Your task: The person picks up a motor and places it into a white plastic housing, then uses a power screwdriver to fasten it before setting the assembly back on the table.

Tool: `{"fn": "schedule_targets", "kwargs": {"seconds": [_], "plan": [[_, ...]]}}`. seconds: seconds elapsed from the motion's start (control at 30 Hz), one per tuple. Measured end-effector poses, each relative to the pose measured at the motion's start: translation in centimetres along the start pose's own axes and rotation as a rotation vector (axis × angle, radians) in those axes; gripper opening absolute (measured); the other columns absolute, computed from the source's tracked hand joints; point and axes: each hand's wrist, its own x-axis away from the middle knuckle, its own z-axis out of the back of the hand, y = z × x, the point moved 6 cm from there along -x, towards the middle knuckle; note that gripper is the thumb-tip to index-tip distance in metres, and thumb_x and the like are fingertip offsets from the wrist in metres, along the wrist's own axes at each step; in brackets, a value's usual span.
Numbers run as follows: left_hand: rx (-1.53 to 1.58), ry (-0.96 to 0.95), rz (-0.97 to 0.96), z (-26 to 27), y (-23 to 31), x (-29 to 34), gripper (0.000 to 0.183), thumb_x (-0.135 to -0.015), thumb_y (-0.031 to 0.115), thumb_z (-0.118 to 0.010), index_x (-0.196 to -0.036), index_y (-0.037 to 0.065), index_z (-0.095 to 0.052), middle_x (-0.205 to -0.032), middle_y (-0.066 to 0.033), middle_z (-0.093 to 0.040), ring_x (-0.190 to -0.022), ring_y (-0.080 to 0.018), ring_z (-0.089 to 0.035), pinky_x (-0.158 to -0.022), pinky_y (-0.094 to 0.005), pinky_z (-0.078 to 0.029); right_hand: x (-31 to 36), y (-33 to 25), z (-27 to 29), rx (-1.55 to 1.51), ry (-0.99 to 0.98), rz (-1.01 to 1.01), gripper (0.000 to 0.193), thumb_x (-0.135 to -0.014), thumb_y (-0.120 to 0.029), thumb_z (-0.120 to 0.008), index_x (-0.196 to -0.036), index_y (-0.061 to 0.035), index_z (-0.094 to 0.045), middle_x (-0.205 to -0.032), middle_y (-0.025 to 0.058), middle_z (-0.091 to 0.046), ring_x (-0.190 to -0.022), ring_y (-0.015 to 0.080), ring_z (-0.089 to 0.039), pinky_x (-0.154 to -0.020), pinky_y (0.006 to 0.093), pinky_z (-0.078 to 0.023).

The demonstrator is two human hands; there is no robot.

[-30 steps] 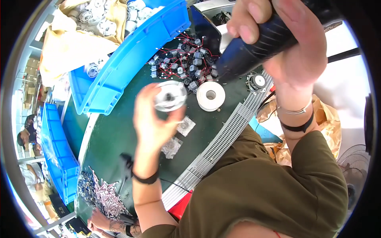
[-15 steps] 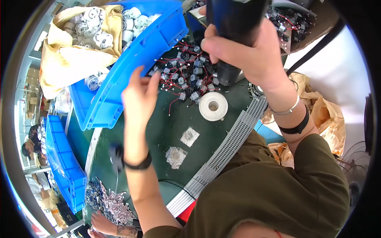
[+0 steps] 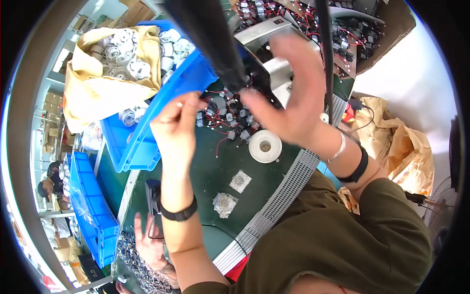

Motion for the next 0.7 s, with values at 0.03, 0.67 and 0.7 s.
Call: {"fn": "schedule_targets", "kwargs": {"seconds": [0.03,0.67,0.7], "plan": [[0.066,-0.022,-0.024,-0.1,1.3,0.8,0.012,-0.087,0.006,-0.060,-0.086,-0.002,-0.068,-0.079,-0.0066,-0.068,-0.073,-0.0085,-0.059,-0.065,-0.0219,-0.046,0.4,-0.7,-0.6,-0.059,-0.136,-0.007,0.056,-0.065,-0.008,-0.077,-0.114,-0.0015,-0.051,-0.113,0.0136,-0.055,-0.106,0.0259,-0.055,-0.087,0.0368,-0.045],[-1.385,-0.296,-0.223,8.2,-12.2,-19.0,0.036,-0.075,0.026,-0.065,-0.104,0.005,-0.063,-0.092,-0.0227,-0.064,-0.089,-0.0360,-0.063,-0.082,-0.0426,-0.048,6.3,1.7,-4.4,-0.760,-0.629,-1.074,0.027,-0.076,0.005,-0.067,-0.101,0.0014,-0.060,-0.103,0.0081,-0.058,-0.089,0.0113,-0.059,-0.069,0.0226,-0.052],[-1.371,-0.272,-0.244,8.7,-12.0,-19.2,0.036,-0.076,0.027,-0.064,-0.105,0.005,-0.062,-0.091,-0.0222,-0.064,-0.087,-0.0370,-0.062,-0.081,-0.0435,-0.048,6.6,1.8,-4.2,-0.741,-0.643,-1.016,0.028,-0.075,0.005,-0.067,-0.102,0.0009,-0.060,-0.106,0.0091,-0.058,-0.091,0.0122,-0.059,-0.071,0.0233,-0.052]]}}
